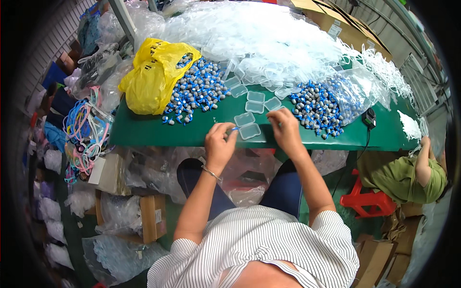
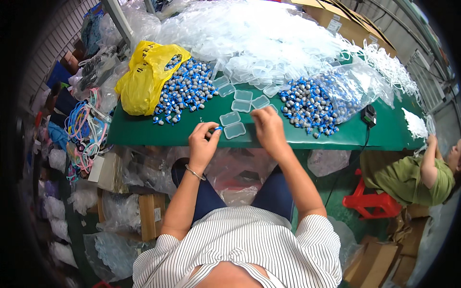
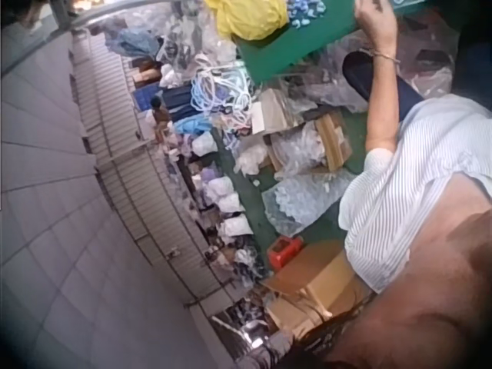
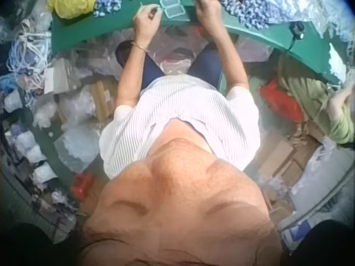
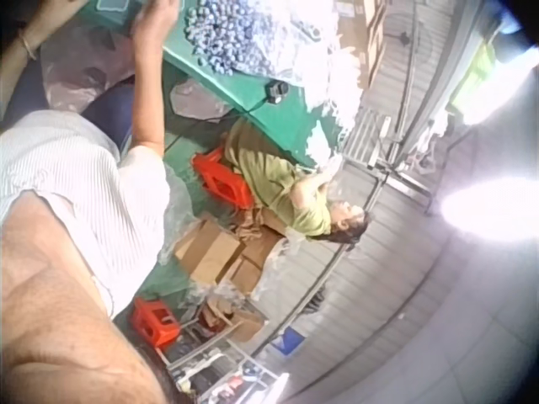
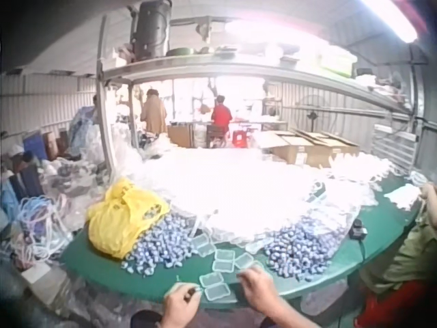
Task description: The person sorts small blue and silver electrical components by hand, packaging them into plastic boxes.
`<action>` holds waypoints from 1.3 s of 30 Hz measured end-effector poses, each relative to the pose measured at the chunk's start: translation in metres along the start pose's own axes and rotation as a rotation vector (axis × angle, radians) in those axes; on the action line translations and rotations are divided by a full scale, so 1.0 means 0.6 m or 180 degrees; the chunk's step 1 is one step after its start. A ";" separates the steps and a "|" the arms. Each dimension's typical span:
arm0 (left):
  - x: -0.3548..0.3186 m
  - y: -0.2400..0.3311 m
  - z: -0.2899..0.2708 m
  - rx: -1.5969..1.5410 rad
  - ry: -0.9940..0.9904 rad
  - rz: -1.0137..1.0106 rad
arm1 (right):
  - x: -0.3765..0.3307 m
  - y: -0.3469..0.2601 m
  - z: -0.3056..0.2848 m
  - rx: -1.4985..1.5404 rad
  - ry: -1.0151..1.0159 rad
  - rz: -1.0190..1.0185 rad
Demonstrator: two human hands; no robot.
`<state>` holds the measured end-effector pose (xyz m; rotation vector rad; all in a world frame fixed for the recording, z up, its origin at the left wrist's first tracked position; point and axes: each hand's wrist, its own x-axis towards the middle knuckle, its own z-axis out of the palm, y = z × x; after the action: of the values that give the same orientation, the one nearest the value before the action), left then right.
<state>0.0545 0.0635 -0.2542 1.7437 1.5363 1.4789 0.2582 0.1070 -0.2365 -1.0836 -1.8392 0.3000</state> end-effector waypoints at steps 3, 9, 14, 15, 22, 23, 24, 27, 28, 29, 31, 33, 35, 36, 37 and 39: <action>-0.004 -0.003 0.024 0.0214 -0.0166 0.0008 | -0.022 -0.002 0.022 -0.0614 -0.0115 0.0050; 0.001 -0.005 0.041 0.0825 -0.0059 0.0462 | -0.006 0.004 0.001 -0.1255 -0.0580 -0.0332; 0.000 -0.004 0.038 0.0982 -0.0330 0.0247 | 0.006 0.008 -0.015 -0.0792 -0.1073 0.0137; 0.000 -0.004 0.037 0.0988 -0.0317 0.0240 | 0.008 0.009 -0.015 -0.0564 -0.1070 0.0228; -0.003 0.006 0.029 0.1028 -0.0463 0.0461 | 0.008 0.020 -0.007 -0.0229 -0.0907 -0.0037; -0.003 0.005 0.028 0.1050 -0.0469 0.0561 | 0.010 0.011 -0.009 -0.0166 -0.0772 0.0144; -0.003 0.005 0.026 0.1059 -0.0459 0.0557 | 0.011 0.004 -0.009 -0.0104 -0.0636 0.0325; -0.002 0.007 0.029 0.1117 -0.0643 0.0438 | 0.001 -0.013 0.014 0.0094 -0.0544 0.0209; -0.002 0.009 0.028 0.1132 -0.0617 0.0427 | -0.004 -0.012 0.027 0.0021 -0.0507 0.0035; -0.001 0.009 0.029 0.1147 -0.0590 0.0416 | -0.009 -0.013 0.036 -0.0203 -0.0394 -0.0100; 0.001 0.006 0.031 0.1227 -0.0622 0.0498 | -0.015 -0.017 0.043 -0.0424 -0.0288 -0.0236; 0.001 0.005 0.030 0.1310 -0.0643 0.0572 | -0.017 -0.021 0.045 -0.0634 -0.0276 -0.0337; 0.004 0.009 0.029 0.1328 -0.0758 0.0503 | -0.013 -0.008 0.044 -0.0626 -0.0191 -0.0335; 0.006 0.010 0.027 0.1326 -0.0751 0.0503 | -0.008 -0.001 0.043 -0.0617 -0.0102 -0.0332; 0.005 0.009 0.023 0.1334 -0.0796 0.0473 | 0.000 0.001 0.038 -0.0618 -0.0113 -0.0333; 0.003 0.008 0.017 0.1346 -0.0832 0.0440 | 0.019 0.001 0.030 -0.0752 -0.0396 -0.0336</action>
<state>0.0652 0.0671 -0.2532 2.2182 1.7002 0.9745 0.2422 0.1207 -0.2392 -1.1429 -2.0746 0.0907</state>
